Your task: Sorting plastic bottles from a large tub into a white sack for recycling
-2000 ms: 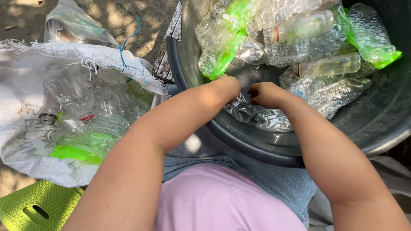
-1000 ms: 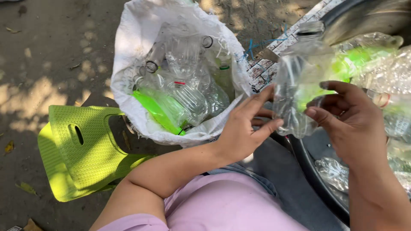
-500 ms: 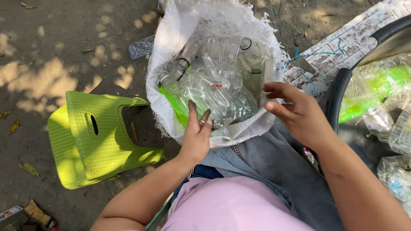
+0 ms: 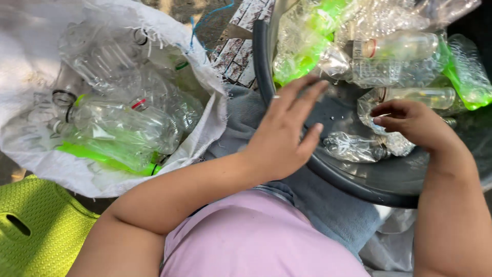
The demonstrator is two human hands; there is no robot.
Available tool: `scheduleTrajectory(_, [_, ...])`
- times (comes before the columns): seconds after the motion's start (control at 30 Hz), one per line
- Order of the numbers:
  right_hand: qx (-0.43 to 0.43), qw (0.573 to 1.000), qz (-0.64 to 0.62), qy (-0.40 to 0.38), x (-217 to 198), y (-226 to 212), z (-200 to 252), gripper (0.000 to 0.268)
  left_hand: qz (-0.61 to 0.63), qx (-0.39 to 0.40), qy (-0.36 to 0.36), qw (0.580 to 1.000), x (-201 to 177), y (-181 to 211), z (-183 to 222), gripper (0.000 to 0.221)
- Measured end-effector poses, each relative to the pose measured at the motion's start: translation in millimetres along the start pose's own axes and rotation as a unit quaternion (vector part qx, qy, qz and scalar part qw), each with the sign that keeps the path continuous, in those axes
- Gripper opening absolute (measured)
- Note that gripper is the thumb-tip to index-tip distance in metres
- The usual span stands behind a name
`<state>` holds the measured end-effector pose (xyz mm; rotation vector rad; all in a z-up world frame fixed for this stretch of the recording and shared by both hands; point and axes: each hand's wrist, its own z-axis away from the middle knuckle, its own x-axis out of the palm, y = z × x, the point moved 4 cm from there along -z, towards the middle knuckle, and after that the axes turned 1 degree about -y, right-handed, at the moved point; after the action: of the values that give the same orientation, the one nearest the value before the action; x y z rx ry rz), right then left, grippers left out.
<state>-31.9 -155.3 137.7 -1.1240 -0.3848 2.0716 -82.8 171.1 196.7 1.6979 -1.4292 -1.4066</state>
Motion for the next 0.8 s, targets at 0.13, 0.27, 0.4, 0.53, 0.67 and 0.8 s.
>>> scheduleTrajectory(0.13, [0.167, 0.97, 0.074, -0.161, 11, 68, -21, 0.019, -0.142, 0.021, -0.346, 0.927, 157, -10, -35, 0.045])
scheduleTrajectory(0.27, [0.246, 0.917, 0.162, -0.271, 28, 35, 7, 0.025, -0.31, -0.022, -0.532, 0.788, 292, -81, -35, 0.048])
scheduleTrajectory(0.4, [0.242, 0.924, 0.148, -0.258, 24, 18, 10, 0.044, -0.253, -0.099, -0.587, 0.763, 384, -211, 1, 0.077])
scheduleTrajectory(0.53, [0.195, 0.946, 0.115, -0.231, 19, 50, -17, 0.038, -0.283, -0.112, -0.616, 0.727, 325, -169, -8, 0.073])
scheduleTrajectory(0.67, [0.178, 0.953, 0.121, -0.215, 19, 63, -30, 0.034, -0.328, -0.141, -0.62, 0.698, 267, -123, -37, 0.057])
scheduleTrajectory(0.8, [0.17, 0.951, 0.111, -0.232, 22, 58, -27, 0.04, -0.365, -0.15, -0.604, 0.693, 217, -101, -67, 0.05])
